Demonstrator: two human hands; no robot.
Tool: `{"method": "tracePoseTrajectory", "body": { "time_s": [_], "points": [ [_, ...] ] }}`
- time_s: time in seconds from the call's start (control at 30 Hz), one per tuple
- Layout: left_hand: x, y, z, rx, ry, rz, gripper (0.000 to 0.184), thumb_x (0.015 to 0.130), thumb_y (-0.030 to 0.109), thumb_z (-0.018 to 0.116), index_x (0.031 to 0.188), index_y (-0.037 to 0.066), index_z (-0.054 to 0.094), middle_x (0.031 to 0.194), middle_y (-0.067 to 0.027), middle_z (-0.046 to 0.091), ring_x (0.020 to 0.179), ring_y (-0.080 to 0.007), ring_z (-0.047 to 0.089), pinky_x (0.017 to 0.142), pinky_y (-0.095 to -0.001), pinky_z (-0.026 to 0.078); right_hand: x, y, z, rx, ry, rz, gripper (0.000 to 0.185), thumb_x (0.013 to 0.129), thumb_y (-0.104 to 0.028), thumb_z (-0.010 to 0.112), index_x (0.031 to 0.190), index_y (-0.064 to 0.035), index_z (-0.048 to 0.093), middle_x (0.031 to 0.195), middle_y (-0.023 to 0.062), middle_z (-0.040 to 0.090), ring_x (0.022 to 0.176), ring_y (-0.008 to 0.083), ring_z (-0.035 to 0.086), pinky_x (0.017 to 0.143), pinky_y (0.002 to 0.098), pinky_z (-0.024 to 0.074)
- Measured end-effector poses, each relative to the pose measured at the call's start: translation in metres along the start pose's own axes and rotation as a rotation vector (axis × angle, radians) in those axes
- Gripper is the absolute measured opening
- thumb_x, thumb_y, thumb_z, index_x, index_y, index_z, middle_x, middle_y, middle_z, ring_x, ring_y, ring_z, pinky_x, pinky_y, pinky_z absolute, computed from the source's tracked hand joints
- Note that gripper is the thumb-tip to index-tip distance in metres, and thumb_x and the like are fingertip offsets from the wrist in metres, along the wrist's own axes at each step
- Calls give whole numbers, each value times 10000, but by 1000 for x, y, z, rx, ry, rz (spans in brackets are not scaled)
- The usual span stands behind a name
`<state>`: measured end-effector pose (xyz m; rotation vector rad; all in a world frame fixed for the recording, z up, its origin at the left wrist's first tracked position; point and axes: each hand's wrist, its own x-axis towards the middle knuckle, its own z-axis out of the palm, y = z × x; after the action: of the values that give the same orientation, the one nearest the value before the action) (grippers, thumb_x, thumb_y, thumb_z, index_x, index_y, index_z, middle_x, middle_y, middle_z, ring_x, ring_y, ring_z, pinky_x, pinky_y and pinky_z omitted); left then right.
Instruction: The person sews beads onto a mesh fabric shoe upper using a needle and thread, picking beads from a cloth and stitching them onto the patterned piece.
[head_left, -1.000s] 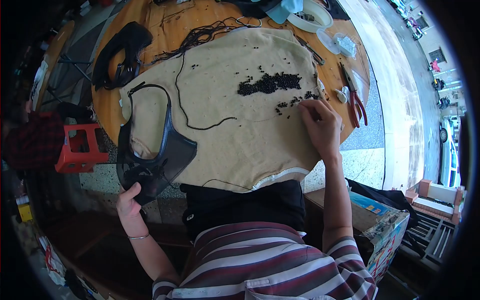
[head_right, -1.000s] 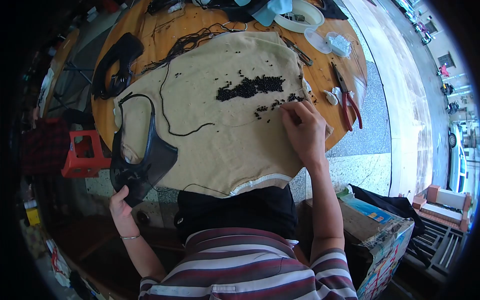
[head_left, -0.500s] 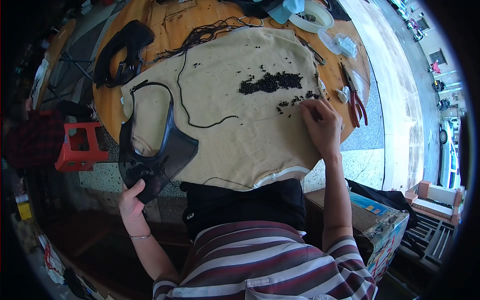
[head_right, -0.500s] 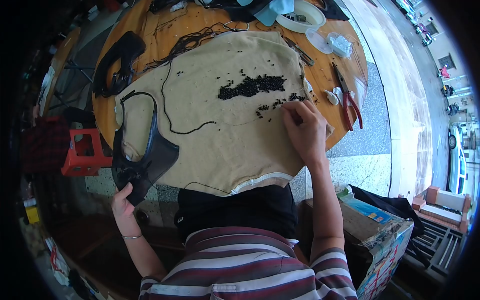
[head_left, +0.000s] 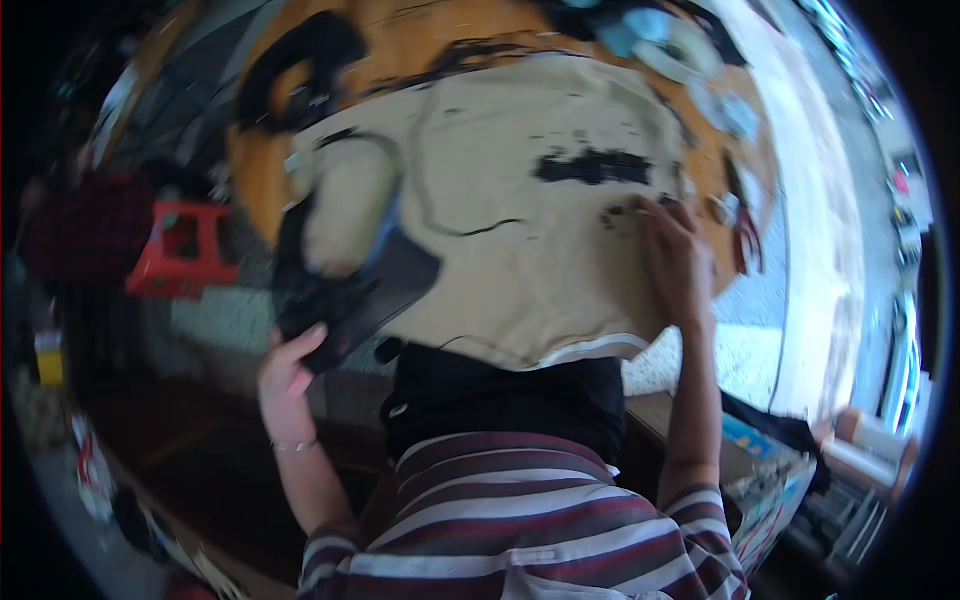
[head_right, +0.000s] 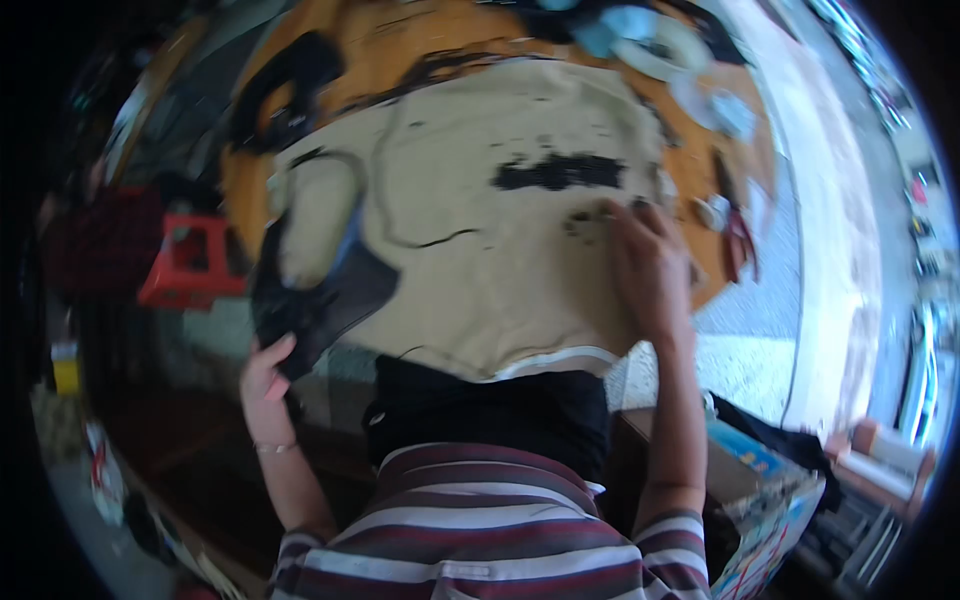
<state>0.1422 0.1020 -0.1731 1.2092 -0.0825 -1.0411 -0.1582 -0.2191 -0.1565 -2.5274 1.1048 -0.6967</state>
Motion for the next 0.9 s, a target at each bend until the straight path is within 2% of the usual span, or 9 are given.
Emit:
{"method": "tracePoseTrajectory", "body": {
  "time_s": [0.07, 0.17, 0.37, 0.47, 0.57, 0.67, 0.7, 0.8, 0.9],
  "points": [
    [-4, 1, 4, 28, 72, -13, 437, 757, -41, 657, 1177, -36, 535, 1110, -131, 608, 991, -244, 615, 826, -379, 530, 0, -8, 0, 106, -43, 103, 210, 870, -78, 575, 1061, -72, 662, 884, 117, 582, 763, 265, 597, 685, 333, 456],
    [-5, 6, 6, 113, 21, 52, 332, 749, 9, 705, 1066, -21, 610, 982, -83, 657, 872, -172, 638, 778, -284, 514, -1, -4, 0, -96, -14, -37, 199, 883, -75, 566, 1061, -50, 651, 914, 123, 590, 779, 260, 602, 683, 334, 461],
    [-10, 4, 0, 91, -87, 40, 335, 763, -22, 676, 1087, -36, 593, 1004, -96, 657, 894, -189, 643, 745, -301, 538, -1, -3, 0, -228, -35, -146, 176, 890, -56, 548, 1039, -31, 639, 910, 132, 585, 791, 280, 608, 672, 357, 466],
    [-10, 0, -7, 152, -141, 44, 323, 828, 103, 666, 1107, -34, 579, 1028, -113, 647, 876, -210, 650, 720, -305, 545, 3, -9, -3, -281, -99, -164, 177, 887, -42, 536, 1035, -24, 630, 886, 128, 569, 785, 276, 587, 675, 368, 454],
    [-8, -15, -19, -262, -127, 21, 466, 882, 363, 606, 1142, -21, 562, 1092, -150, 618, 932, -250, 636, 775, -355, 536, 8, -13, -10, -339, -149, -201, 169, 893, -54, 538, 1030, -25, 633, 906, 131, 580, 774, 282, 608, 649, 384, 457],
    [-22, -36, -5, -843, -40, 58, 681, 865, 592, 493, 1201, 0, 527, 1167, -181, 576, 1098, -294, 559, 914, -427, 465, 7, -6, -14, -317, -99, -147, 160, 893, -82, 553, 1017, -28, 638, 891, 119, 591, 764, 273, 595, 666, 372, 455],
    [-24, -56, -8, -1039, -128, 107, 737, 842, 640, 482, 1228, 13, 506, 1234, -186, 527, 1220, -303, 451, 1024, -460, 355, 4, -7, -18, -317, -29, -161, 160, 898, -94, 554, 1017, -30, 639, 885, 117, 596, 754, 266, 591, 663, 361, 456],
    [-46, -86, 18, -1086, -34, 143, 724, 865, 626, 454, 1239, 7, 488, 1293, -176, 474, 1214, -300, 439, 1038, -450, 333, -4, -14, -27, -303, 154, -106, 158, 914, -119, 550, 1009, -31, 642, 868, 95, 606, 712, 215, 578, 636, 314, 461],
    [-53, -113, 32, -937, -162, 195, 648, 883, 555, 497, 1238, 13, 484, 1294, -165, 457, 1167, -281, 466, 1022, -434, 351, -12, -32, -22, -83, 217, 53, 159, 930, -128, 537, 1004, -28, 636, 854, 63, 604, 681, 141, 552, 605, 263, 459]
  ]
}}
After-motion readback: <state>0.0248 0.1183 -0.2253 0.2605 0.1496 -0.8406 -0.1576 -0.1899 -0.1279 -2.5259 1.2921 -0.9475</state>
